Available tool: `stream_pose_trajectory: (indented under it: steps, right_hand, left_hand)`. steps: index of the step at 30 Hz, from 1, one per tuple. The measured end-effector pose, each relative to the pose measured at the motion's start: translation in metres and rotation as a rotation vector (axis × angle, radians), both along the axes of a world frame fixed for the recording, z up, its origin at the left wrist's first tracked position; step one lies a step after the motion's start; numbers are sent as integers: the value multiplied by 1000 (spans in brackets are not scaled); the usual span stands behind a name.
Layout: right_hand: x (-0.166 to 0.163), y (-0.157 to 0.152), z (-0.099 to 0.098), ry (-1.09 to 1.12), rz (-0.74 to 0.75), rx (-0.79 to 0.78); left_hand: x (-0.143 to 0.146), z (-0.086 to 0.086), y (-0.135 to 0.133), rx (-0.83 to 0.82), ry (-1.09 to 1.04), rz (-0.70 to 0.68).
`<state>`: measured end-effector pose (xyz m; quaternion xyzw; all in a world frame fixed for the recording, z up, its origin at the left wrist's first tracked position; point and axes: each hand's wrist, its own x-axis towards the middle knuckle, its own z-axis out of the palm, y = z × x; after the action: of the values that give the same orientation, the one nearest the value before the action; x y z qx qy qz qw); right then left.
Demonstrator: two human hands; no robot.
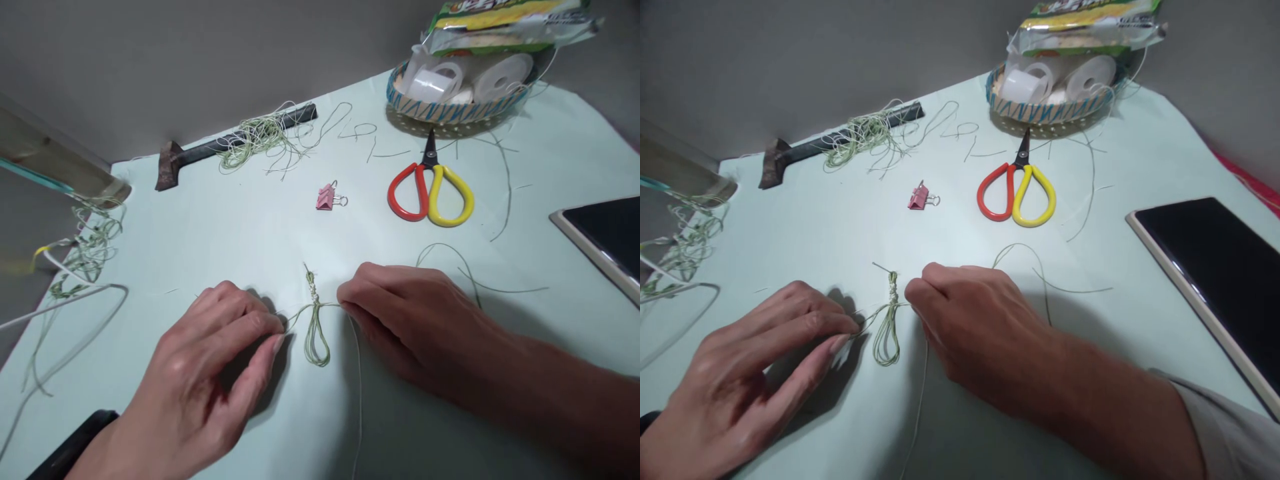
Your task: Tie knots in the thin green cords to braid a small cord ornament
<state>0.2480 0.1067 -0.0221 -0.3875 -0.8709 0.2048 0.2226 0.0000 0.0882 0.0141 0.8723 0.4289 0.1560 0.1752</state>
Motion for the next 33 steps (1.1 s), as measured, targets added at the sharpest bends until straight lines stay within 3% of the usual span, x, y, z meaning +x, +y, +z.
stream_pose_trajectory:
  steps: [7, 18, 33]
  right_hand:
    - [0, 0, 0, -16, 1, -21]
    - [-1, 1, -1, -23, 2, -18]
    - [0, -1, -1, -34, -1, -7]
  left_hand:
    - [-1, 0, 11, 56, 1, 67]
    - [-1, -3, 18, 80, 103, -44]
    - [-2, -13, 20, 37, 55, 154]
